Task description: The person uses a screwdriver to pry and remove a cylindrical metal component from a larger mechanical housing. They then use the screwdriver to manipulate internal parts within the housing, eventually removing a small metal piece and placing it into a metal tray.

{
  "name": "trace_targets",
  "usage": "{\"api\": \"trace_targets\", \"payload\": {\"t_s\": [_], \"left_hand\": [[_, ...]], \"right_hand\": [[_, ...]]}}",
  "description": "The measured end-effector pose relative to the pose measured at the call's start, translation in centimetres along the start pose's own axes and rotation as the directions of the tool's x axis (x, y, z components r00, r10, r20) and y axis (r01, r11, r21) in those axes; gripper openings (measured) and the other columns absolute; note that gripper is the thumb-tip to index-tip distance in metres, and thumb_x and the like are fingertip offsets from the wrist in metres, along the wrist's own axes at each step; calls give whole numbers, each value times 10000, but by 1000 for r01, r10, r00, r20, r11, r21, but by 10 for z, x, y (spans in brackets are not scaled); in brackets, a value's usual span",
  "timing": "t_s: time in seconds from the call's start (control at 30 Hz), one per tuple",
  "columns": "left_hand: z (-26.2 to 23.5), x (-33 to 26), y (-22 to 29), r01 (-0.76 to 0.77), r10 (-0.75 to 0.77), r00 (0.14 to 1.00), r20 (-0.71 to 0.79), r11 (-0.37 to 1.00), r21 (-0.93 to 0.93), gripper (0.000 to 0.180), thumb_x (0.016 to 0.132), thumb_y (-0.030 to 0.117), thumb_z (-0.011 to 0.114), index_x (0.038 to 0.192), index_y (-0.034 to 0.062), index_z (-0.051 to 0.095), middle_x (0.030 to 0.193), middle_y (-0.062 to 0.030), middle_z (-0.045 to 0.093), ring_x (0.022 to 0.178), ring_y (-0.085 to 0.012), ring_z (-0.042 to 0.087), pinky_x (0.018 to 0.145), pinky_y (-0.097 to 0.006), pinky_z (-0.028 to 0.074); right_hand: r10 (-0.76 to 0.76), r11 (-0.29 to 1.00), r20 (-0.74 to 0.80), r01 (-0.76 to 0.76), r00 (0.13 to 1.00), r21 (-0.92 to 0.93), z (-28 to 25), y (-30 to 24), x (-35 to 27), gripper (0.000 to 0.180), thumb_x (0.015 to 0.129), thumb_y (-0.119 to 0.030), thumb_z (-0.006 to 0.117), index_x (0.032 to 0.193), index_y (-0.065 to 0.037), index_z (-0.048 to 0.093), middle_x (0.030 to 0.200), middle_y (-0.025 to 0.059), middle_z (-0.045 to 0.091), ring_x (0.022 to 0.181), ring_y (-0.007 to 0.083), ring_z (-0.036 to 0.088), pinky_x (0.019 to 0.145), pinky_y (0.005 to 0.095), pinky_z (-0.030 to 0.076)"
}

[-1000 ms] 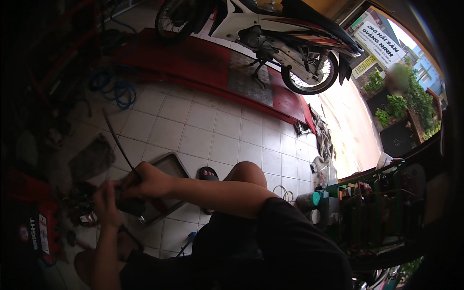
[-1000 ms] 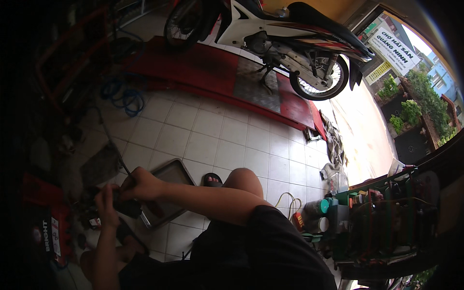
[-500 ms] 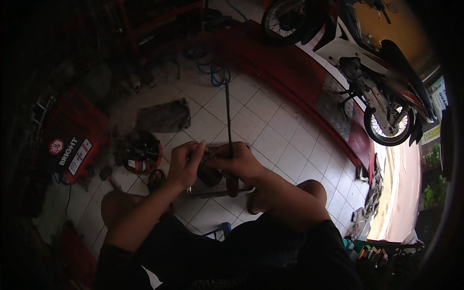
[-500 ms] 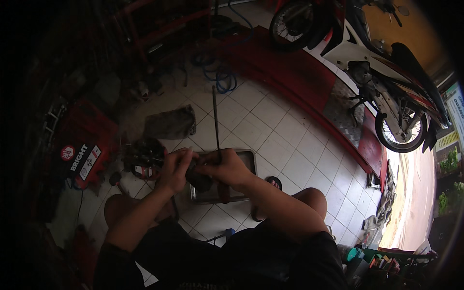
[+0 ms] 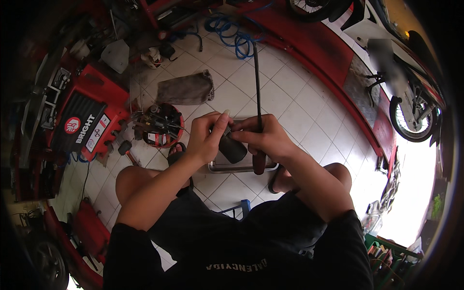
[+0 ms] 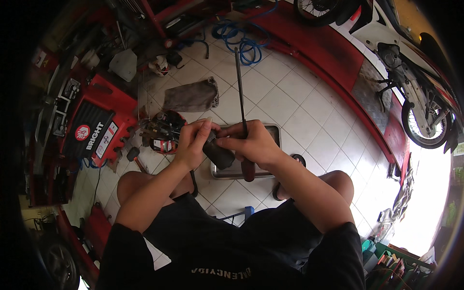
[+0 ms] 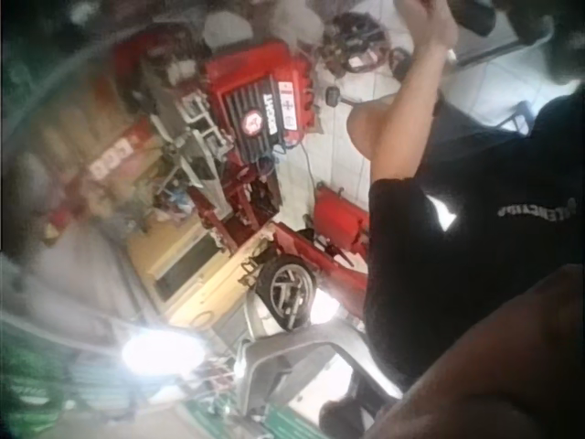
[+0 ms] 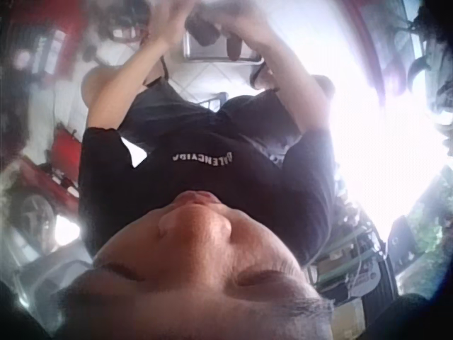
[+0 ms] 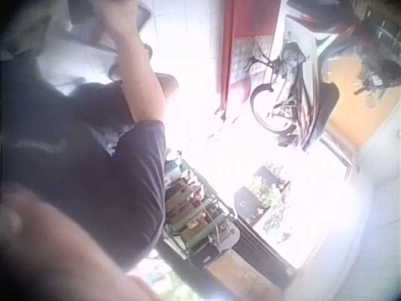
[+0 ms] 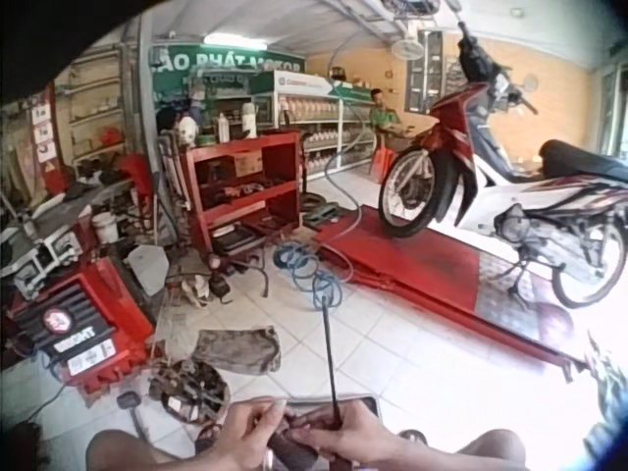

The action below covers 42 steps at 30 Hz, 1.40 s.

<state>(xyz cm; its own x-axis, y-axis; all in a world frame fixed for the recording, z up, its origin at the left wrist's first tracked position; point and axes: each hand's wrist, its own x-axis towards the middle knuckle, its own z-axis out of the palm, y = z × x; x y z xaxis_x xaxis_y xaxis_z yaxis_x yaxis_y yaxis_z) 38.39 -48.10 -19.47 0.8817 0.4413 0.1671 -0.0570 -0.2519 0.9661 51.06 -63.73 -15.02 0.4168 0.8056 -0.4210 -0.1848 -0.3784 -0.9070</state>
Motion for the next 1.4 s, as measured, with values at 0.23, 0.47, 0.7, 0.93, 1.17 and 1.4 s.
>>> {"api": "trace_targets", "payload": {"t_s": [0.23,0.47,0.7,0.93,1.17,1.4], "left_hand": [[1,2,-3,-36,35,998,44,999,19,498,1069,366,541,842,-53,686,819,-128,670,769,-193,607,719,-340,457],[0,1,-4,-74,73,997,29,997,35,489,1067,357,537,857,-58,687,798,-131,655,745,-196,591,705,-336,448],[0,1,3,-80,78,996,35,994,79,462,1063,329,541,853,-56,686,782,-135,654,733,-213,603,696,-342,458],[2,1,3,-93,89,995,42,992,87,437,1058,309,553,841,-47,683,792,-143,665,730,-229,614,690,-347,462],[1,0,1,-108,107,994,23,992,65,450,1065,316,543,843,-49,681,792,-144,665,721,-226,606,684,-346,457],[0,0,5,-69,67,997,25,996,65,463,1068,323,535,844,-55,678,793,-141,667,731,-217,608,689,-348,458]], "right_hand": [[-40,999,23,39,999,34,-2,8,3,280,852,-139,812,1003,80,728,636,18,630,492,67,517,451,246,376],[-26,999,38,25,999,41,-1,3,-1,278,860,-139,812,1007,73,710,627,27,618,520,72,542,473,244,399],[-14,1000,8,14,1000,-5,0,-1,-4,277,852,-142,812,1002,69,713,596,23,597,507,63,528,474,238,393],[-27,1000,11,26,1000,16,0,7,-1,255,853,-138,808,976,60,705,605,19,603,508,62,530,471,238,390],[-34,999,25,33,999,12,1,0,-2,251,835,-127,819,953,70,717,662,25,645,500,70,530,457,248,390],[-25,1000,11,25,1000,-3,1,2,-3,266,843,-146,813,963,72,718,657,23,638,504,71,531,462,252,393]]}}
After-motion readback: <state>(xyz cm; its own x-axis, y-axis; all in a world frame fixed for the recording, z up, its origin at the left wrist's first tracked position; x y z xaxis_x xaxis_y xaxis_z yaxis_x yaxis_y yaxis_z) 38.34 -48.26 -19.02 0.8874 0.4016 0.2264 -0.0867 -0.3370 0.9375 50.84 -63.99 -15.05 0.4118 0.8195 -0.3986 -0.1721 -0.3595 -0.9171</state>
